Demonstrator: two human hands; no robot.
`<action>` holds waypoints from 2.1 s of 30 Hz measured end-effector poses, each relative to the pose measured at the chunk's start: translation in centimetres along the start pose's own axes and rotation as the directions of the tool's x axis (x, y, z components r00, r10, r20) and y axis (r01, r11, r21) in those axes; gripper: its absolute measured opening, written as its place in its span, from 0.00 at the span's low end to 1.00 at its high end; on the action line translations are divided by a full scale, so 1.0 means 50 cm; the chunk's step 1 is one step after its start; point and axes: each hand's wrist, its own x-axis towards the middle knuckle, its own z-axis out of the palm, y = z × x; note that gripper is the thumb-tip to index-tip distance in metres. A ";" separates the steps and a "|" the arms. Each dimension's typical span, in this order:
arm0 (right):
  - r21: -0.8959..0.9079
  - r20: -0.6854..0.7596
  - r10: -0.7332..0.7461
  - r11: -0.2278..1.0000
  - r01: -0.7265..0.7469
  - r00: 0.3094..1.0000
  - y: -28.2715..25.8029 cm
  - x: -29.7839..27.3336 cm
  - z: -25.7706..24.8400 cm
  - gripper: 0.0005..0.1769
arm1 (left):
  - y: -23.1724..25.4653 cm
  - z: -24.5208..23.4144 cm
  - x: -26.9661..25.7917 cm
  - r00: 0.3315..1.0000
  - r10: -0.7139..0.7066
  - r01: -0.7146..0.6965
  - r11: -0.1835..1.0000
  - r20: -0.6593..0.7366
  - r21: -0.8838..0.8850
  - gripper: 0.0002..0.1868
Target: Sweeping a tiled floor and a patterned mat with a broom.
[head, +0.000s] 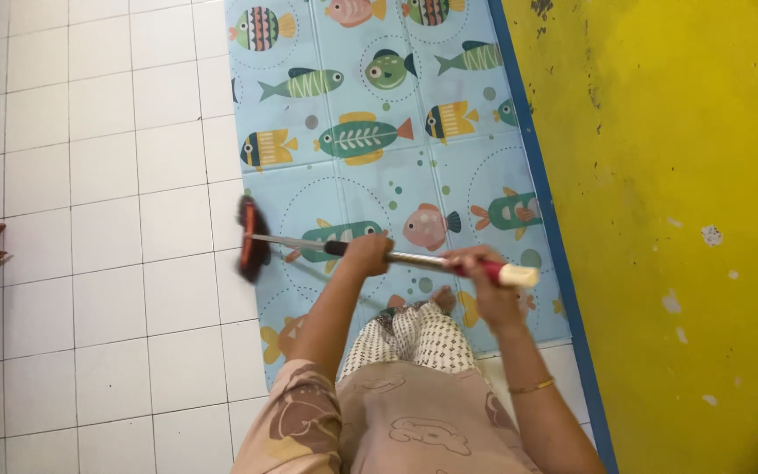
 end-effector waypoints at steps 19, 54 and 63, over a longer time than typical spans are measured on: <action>-0.263 -0.071 -0.430 0.878 0.399 0.900 -0.404 -0.146 -0.197 0.20 | 0.569 -0.156 0.001 0.847 0.443 -0.524 0.792 -0.295 -0.314 0.11; -0.222 0.123 -0.361 0.898 0.380 0.924 -0.413 -0.201 -0.327 0.22 | 0.683 -0.006 -0.043 0.922 0.363 -0.380 0.789 -0.132 -0.484 0.07; -0.057 0.028 -0.226 0.972 0.227 0.974 -0.245 -0.230 -0.383 0.18 | 0.575 0.098 -0.066 0.976 0.208 -0.216 0.887 -0.064 -0.407 0.12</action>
